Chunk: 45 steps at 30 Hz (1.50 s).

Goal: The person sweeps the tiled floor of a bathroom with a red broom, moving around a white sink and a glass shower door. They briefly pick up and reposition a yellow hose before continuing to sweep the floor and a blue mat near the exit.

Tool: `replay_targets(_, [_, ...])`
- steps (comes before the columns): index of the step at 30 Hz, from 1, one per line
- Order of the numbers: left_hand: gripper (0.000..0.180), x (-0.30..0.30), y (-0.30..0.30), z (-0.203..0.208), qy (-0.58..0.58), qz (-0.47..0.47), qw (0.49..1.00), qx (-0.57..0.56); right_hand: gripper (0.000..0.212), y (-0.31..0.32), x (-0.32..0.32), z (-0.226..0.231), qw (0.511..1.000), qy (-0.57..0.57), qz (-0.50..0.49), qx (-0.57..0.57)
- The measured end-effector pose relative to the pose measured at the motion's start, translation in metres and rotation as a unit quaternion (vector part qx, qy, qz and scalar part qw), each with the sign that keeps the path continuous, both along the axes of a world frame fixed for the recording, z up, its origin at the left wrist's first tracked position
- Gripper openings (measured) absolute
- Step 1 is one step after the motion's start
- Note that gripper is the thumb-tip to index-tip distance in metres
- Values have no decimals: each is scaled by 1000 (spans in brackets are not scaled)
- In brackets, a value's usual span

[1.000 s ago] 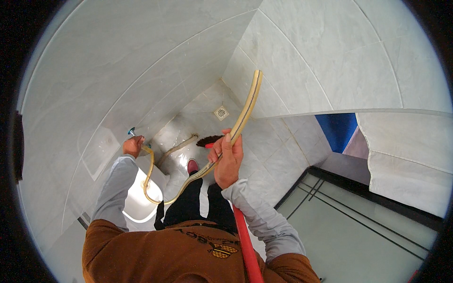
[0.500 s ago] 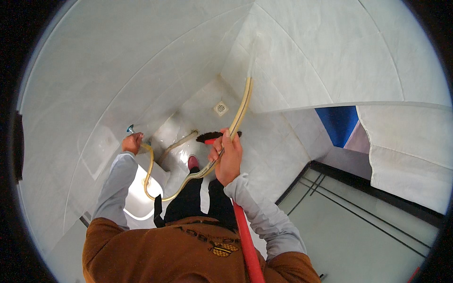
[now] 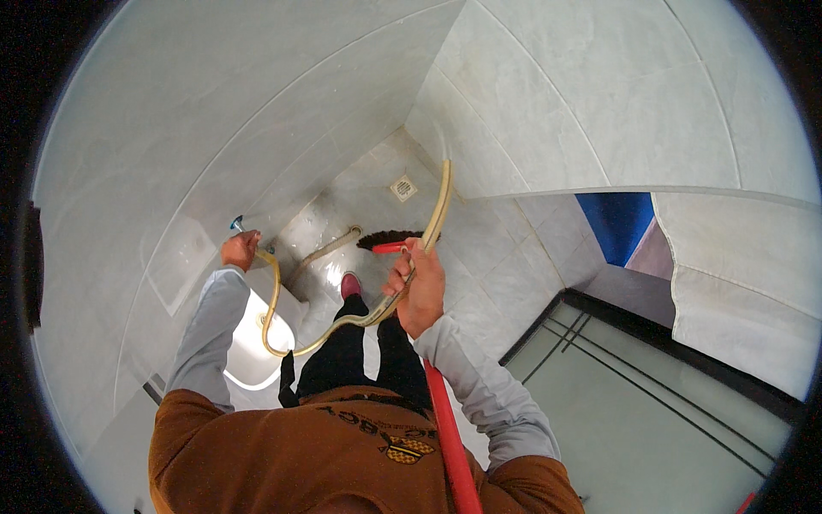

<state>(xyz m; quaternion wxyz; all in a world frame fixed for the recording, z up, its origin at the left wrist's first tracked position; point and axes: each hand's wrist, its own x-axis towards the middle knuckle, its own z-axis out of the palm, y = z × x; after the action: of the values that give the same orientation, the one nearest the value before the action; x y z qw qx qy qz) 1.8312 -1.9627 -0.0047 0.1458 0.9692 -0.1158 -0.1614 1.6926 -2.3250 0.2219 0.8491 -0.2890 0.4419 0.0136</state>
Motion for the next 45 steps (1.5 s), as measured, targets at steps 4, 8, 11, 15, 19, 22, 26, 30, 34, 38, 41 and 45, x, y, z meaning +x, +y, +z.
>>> replay_targets(4, [25, 0, 1, 0, -6, -5, 1000, 1, 22, -2, -5, 2, 999, 15, -50, -7])
replay_targets(8, [27, 0, 0, 2, -8, -11, 1000, -11, 21, -6, -10, -1, 997, 24, -77, 14])
replay_targets(11, [28, 0, -2, 5, -7, -8, 1000, -4, 16, -7, -13, -4, 998, 30, -47, 20])
replay_targets(15, [29, 0, -3, 6, 22, 14, 1000, 8, 21, -5, -12, -3, 993, 47, 59, 94])
replay_targets(19, [27, 0, -3, 4, 21, 24, 999, 11, 21, 5, -10, 1, 971, 75, 181, 134])
replay_targets(22, [27, 0, -2, 0, 25, 23, 999, 22, 23, 14, -10, 4, 947, 111, 268, 138])
replay_targets(26, [27, -2, 1, -3, 11, 14, 1000, 13, 27, 25, -9, 6, 896, 125, 400, 145])
replay_targets(30, [28, -1, 1, 1, 18, 8, 1000, 11, 26, 36, -10, 6, 856, 136, 478, 145])
replay_targets(34, [28, 1, -1, 6, 52, 23, 998, 27, 27, 45, -11, 5, 822, 133, 540, 124])
replay_targets(38, [29, -2, 3, -1, 44, 22, 999, 7, 24, 51, -11, 7, 808, 128, 564, 111])
replay_targets(41, [24, -9, 19, -12, 25, 45, 995, -86, 26, 54, -12, 11, 786, 92, 607, 73])
replay_targets(45, [27, -27, 54, -18, 63, 183, 940, -281, 23, 57, -14, 16, 741, 60, 668, 30])
